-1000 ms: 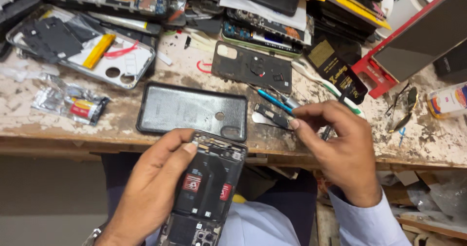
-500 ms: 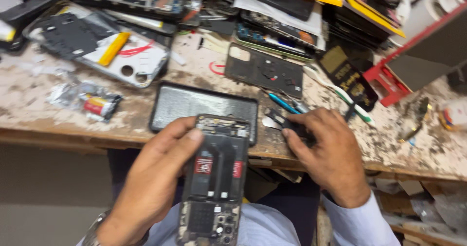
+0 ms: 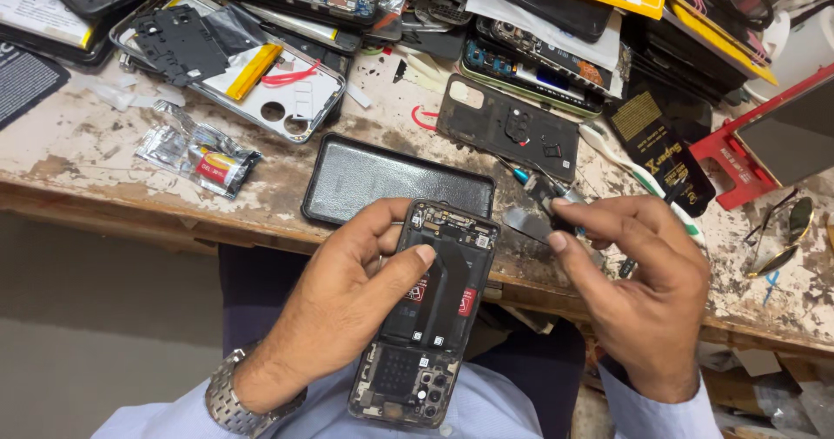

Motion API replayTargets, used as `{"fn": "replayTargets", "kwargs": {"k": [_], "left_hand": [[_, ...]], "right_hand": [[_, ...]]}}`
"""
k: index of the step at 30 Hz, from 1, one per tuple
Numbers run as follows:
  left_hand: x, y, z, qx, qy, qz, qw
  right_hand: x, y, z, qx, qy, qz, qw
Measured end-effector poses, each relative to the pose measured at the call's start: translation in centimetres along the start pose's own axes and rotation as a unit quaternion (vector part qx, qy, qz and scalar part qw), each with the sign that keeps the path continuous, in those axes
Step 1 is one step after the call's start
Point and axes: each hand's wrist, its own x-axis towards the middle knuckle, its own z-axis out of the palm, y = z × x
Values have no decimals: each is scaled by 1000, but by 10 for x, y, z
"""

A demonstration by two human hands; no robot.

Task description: The person repairs a disassembled smartphone at a cluttered workbench. They use tweezers to position small internal components, press a part into the phone's rear housing, apply adhesive from a tube, and drive screws with a screwdriver while reassembling the device.

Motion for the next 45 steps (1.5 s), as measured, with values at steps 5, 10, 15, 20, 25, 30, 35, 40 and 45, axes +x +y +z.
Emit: {"fn": "replayTargets", "kwargs": {"k": [5,10,15,20,25,30,35,40,45], "left_hand": [[-2,-8,7,-5,5,15,1000],[-4,-14,12,27,41,-16,999],[-6,-24,18,34,37,6,999],[-12,-25,25,78,52,64,994],[-18,-19,34,183,72,72,978],[-19,-17,44,156,49,60,985],[-21,-12,46,148,45,54,986],[-27,-2,50,191,49,52,979],[-32,1,59,231,54,80,968]], "right_hand": [[-7,-4,3,49,4,-1,999],[-18,-6,5,84,1,11,996],[-29,-9,1,75,3,7,997],[-40,-6,-4,82,17,-17,996],[-48,3,3,258,13,50,965],[-50,6,5,370,-26,166,914],[-43,14,1,523,-31,266,809],[-43,20,-4,686,-3,256,681],[-50,7,-12,687,-52,231,687]]}}
